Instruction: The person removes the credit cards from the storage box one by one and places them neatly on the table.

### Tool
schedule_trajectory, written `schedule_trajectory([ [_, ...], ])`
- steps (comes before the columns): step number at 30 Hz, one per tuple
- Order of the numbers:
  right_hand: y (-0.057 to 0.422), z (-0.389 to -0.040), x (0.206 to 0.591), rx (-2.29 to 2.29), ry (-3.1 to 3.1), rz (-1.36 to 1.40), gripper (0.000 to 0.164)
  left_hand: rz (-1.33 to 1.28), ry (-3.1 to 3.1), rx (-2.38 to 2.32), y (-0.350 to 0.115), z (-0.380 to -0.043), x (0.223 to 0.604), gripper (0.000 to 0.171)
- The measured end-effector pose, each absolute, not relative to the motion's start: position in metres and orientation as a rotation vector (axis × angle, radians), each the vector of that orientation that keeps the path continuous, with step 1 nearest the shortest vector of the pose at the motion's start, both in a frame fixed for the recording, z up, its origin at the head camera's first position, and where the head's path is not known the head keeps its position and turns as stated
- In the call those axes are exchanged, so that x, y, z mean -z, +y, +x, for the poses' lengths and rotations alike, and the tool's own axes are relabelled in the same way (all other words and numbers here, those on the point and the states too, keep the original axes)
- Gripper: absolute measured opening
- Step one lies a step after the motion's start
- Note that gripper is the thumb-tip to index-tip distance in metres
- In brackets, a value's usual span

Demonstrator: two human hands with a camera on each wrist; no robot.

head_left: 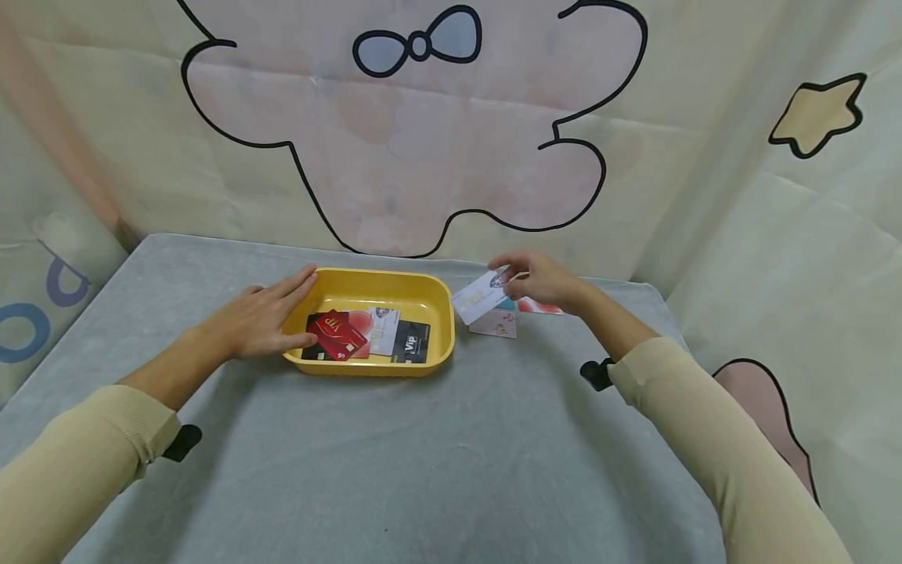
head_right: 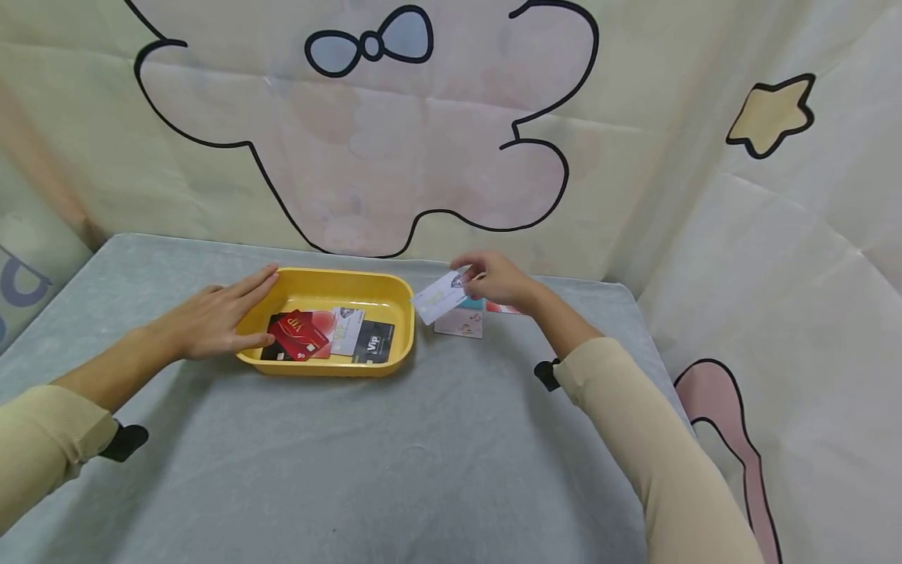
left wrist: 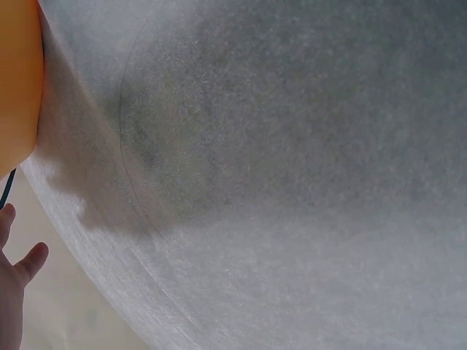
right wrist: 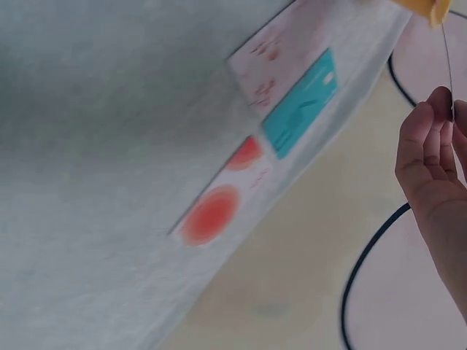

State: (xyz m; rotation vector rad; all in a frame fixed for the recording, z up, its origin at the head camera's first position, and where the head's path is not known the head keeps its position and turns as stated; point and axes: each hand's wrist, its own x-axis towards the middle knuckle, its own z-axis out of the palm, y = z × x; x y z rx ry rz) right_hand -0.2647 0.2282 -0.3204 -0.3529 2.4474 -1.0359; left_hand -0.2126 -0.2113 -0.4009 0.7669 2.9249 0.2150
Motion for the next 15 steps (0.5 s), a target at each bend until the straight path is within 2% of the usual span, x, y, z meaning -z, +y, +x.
schedule_trajectory([
  [15,0.28,-0.265,0.346,1.16,2.431,-0.207,0.047,0.768,2.922,-0.214,-0.21,-0.212,0.399,0.097],
])
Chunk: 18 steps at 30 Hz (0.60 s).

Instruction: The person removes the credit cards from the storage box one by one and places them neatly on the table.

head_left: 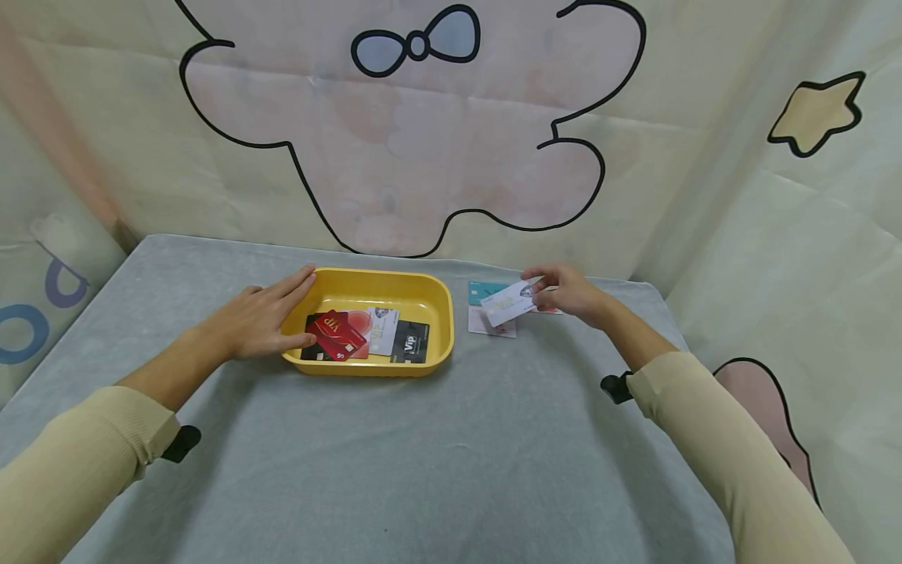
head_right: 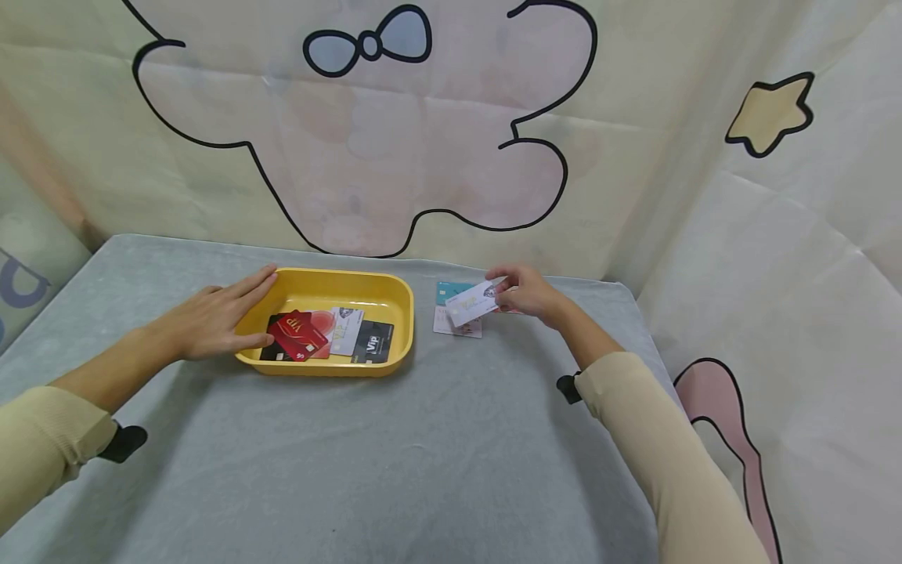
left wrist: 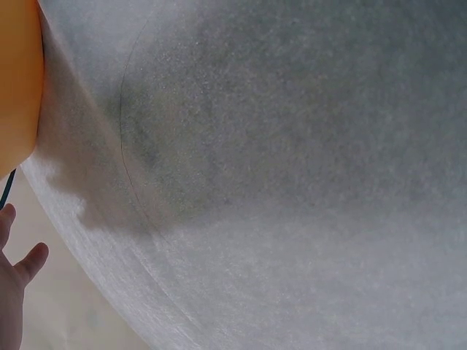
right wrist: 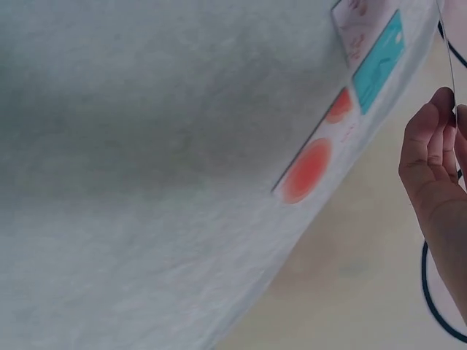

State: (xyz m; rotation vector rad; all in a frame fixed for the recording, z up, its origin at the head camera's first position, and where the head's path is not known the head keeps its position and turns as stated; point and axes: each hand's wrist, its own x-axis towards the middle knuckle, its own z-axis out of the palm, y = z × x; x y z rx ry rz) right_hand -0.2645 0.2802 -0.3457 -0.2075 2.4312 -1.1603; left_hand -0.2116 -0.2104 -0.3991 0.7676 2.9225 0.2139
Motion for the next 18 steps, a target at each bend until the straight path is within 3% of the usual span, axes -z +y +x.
schedule_trajectory([
  [18,0.318,-0.249,0.365,1.163,2.435,-0.065,0.046,0.75,2.92,-0.21,-0.211,-0.212,0.401,0.098],
])
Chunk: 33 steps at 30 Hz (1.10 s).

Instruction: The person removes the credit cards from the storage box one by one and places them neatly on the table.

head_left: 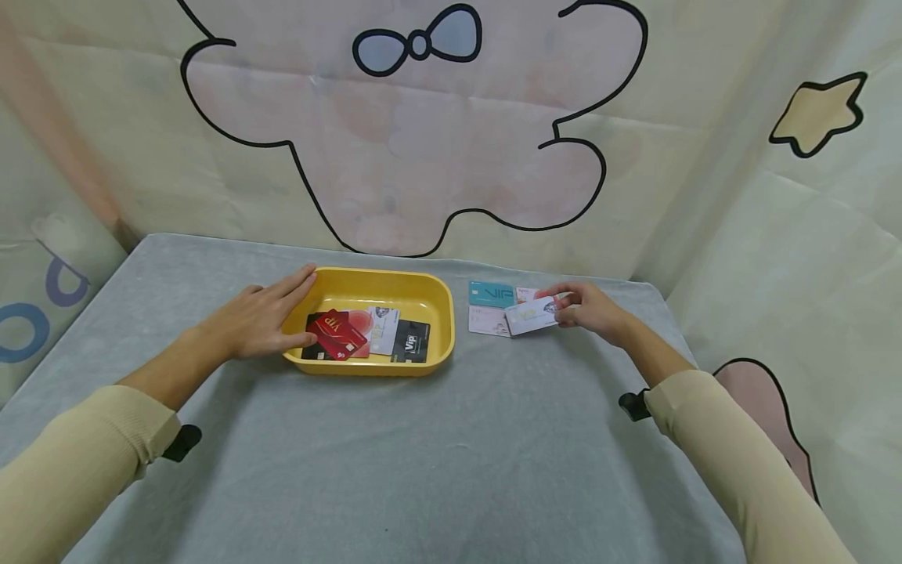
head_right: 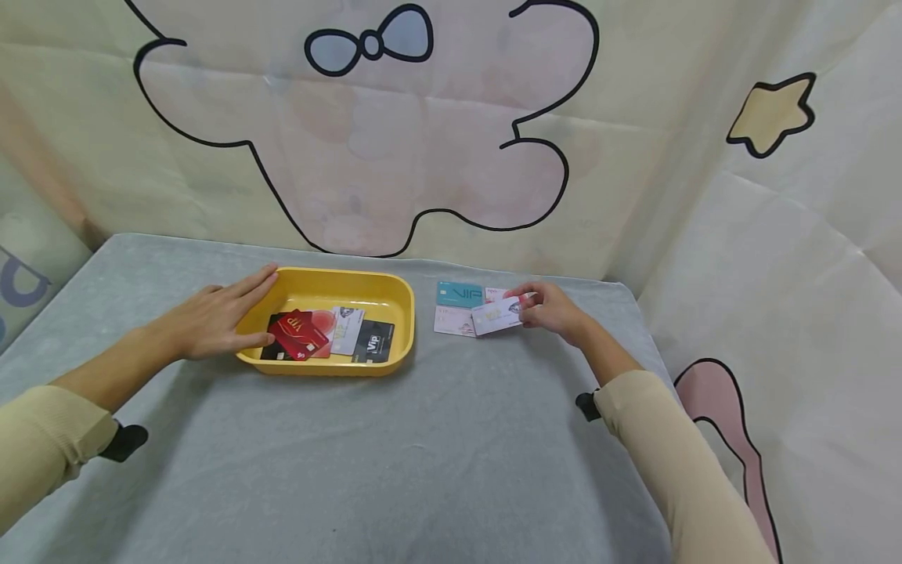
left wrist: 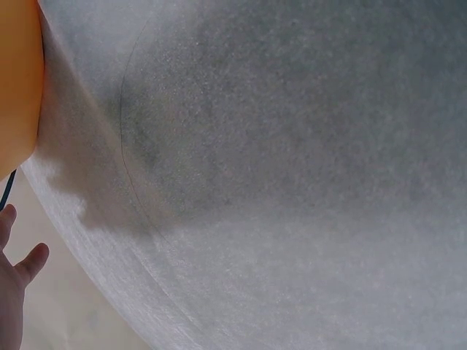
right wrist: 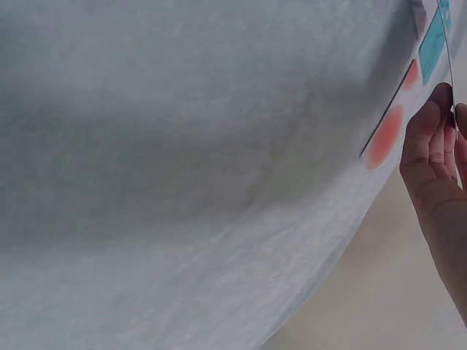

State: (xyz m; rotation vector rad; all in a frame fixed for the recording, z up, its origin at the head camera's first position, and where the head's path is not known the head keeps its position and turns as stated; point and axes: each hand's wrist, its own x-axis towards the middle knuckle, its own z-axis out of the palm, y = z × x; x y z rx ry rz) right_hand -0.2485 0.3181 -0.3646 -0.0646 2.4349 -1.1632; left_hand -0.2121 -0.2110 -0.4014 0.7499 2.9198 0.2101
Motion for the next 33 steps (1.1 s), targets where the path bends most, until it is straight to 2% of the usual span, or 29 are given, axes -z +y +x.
schedule_trajectory([
  [12,0.342,-0.244,0.378,1.149,2.438,-0.019,0.053,0.74,2.916,-0.21,-0.21,-0.211,0.4,0.099],
  [33,0.34,-0.244,0.39,0.827,2.594,-0.132,0.04,0.734,2.918,-0.208,-0.211,-0.211,0.4,0.099],
])
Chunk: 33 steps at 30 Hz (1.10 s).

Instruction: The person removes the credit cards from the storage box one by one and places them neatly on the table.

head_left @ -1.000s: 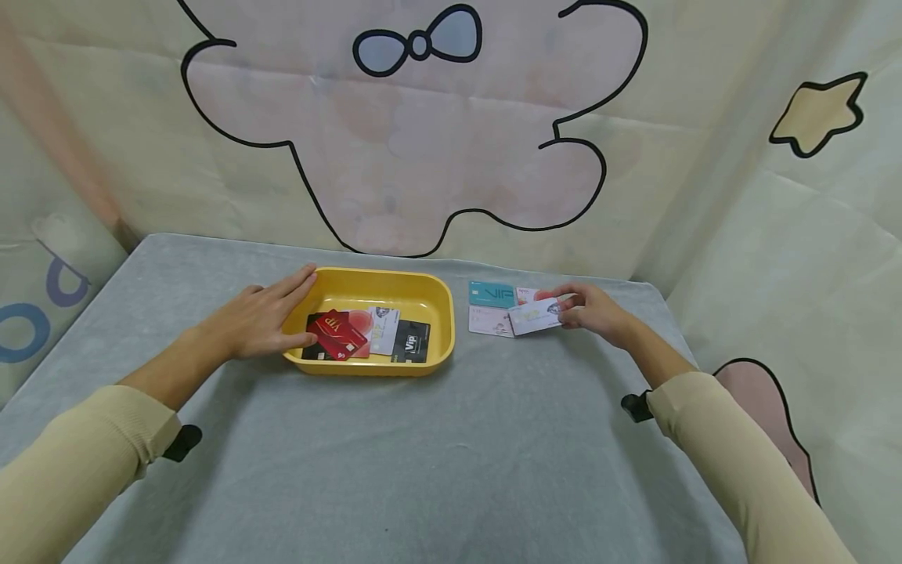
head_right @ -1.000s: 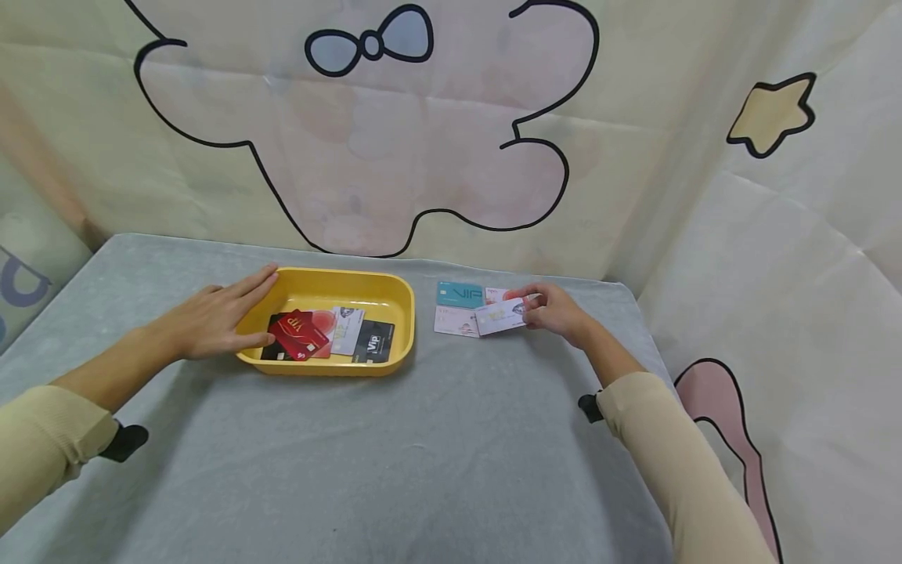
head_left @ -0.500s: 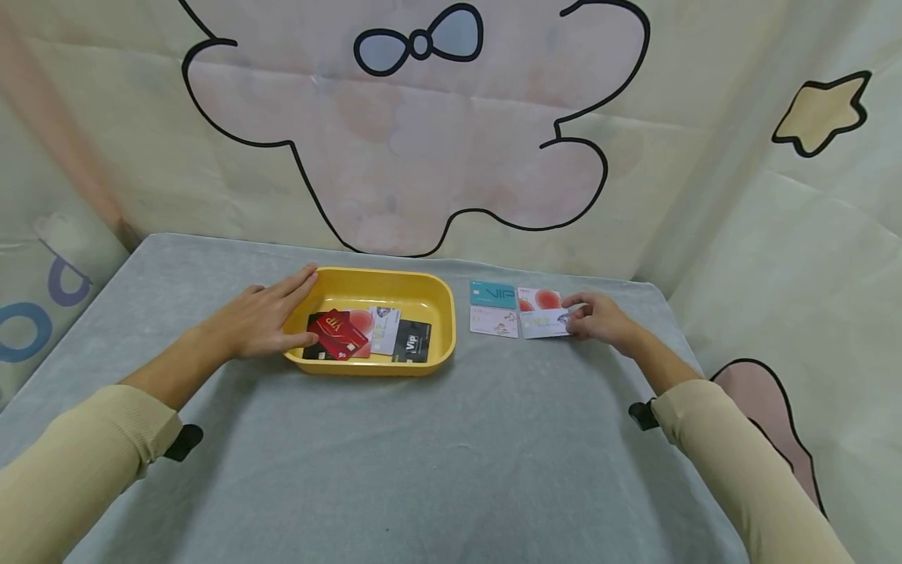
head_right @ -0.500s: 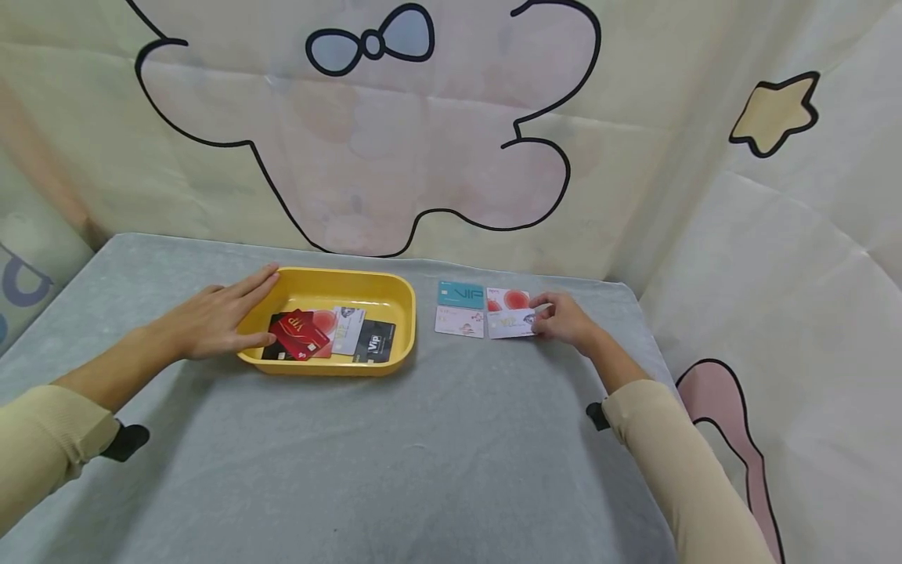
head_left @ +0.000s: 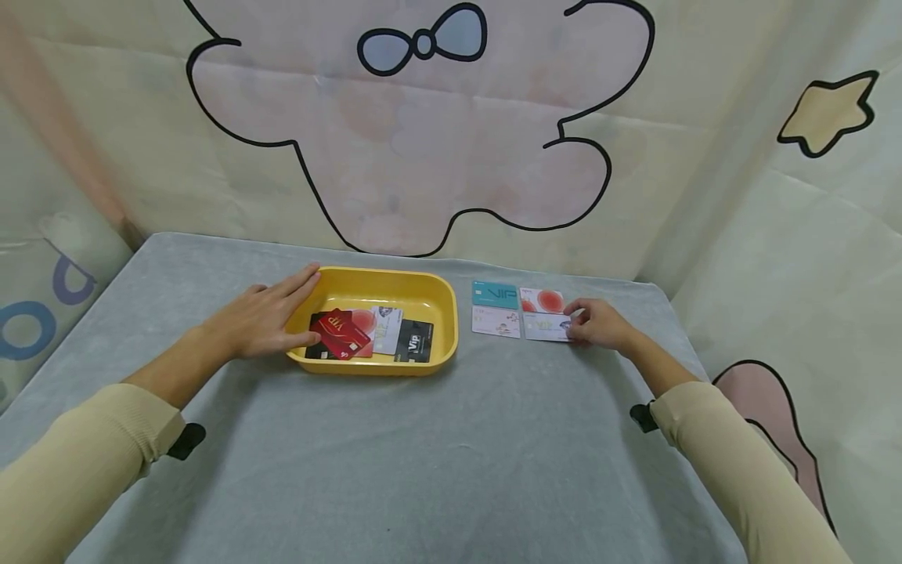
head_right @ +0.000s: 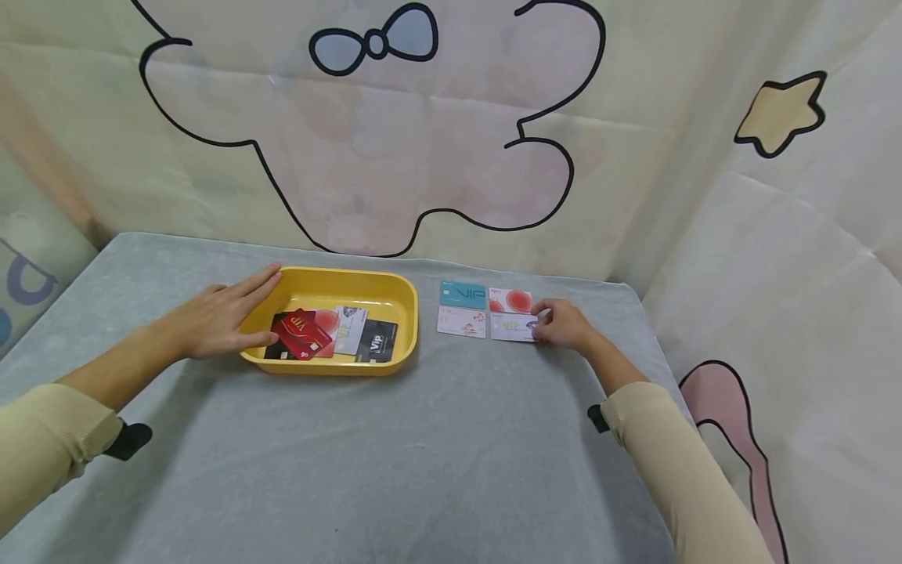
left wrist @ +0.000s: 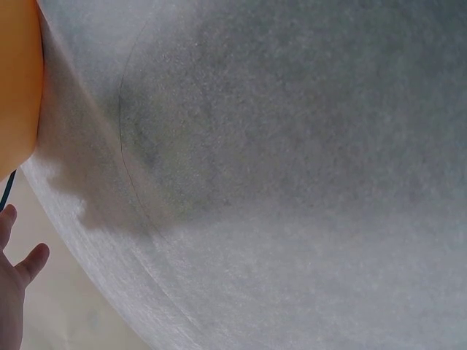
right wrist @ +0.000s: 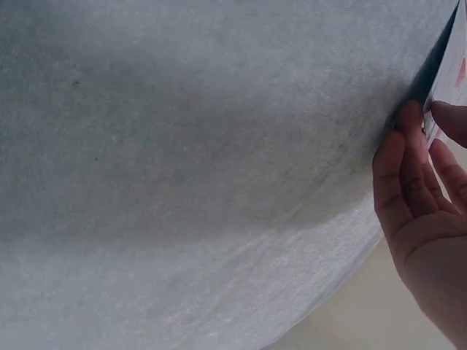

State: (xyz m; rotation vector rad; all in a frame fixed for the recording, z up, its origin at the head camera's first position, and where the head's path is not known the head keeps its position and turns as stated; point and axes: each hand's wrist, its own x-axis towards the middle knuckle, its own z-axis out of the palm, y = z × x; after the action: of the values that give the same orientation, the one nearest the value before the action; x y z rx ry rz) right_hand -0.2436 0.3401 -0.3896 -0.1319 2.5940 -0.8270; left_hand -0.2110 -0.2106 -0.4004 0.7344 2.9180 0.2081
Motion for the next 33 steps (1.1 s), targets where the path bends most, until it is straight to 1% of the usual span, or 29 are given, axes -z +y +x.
schedule_trajectory([
  [8,0.335,-0.25,0.377,0.736,2.668,-0.138,0.04,0.731,2.918,-0.219,-0.211,-0.211,0.401,0.099],
  [14,0.315,-0.258,0.358,0.786,2.665,-0.15,0.044,0.733,2.918,-0.227,-0.212,-0.211,0.401,0.099],
  [20,0.285,-0.264,0.348,0.804,2.692,-0.249,0.044,0.736,2.914,-0.229,-0.212,-0.211,0.403,0.1],
  [27,0.237,-0.266,0.338,0.904,2.658,-0.403,0.038,0.739,2.922,-0.223,-0.213,-0.211,0.402,0.099],
  [33,0.199,-0.265,0.329,0.952,2.627,-0.486,0.038,0.732,2.913,-0.228,-0.211,-0.211,0.4,0.099],
])
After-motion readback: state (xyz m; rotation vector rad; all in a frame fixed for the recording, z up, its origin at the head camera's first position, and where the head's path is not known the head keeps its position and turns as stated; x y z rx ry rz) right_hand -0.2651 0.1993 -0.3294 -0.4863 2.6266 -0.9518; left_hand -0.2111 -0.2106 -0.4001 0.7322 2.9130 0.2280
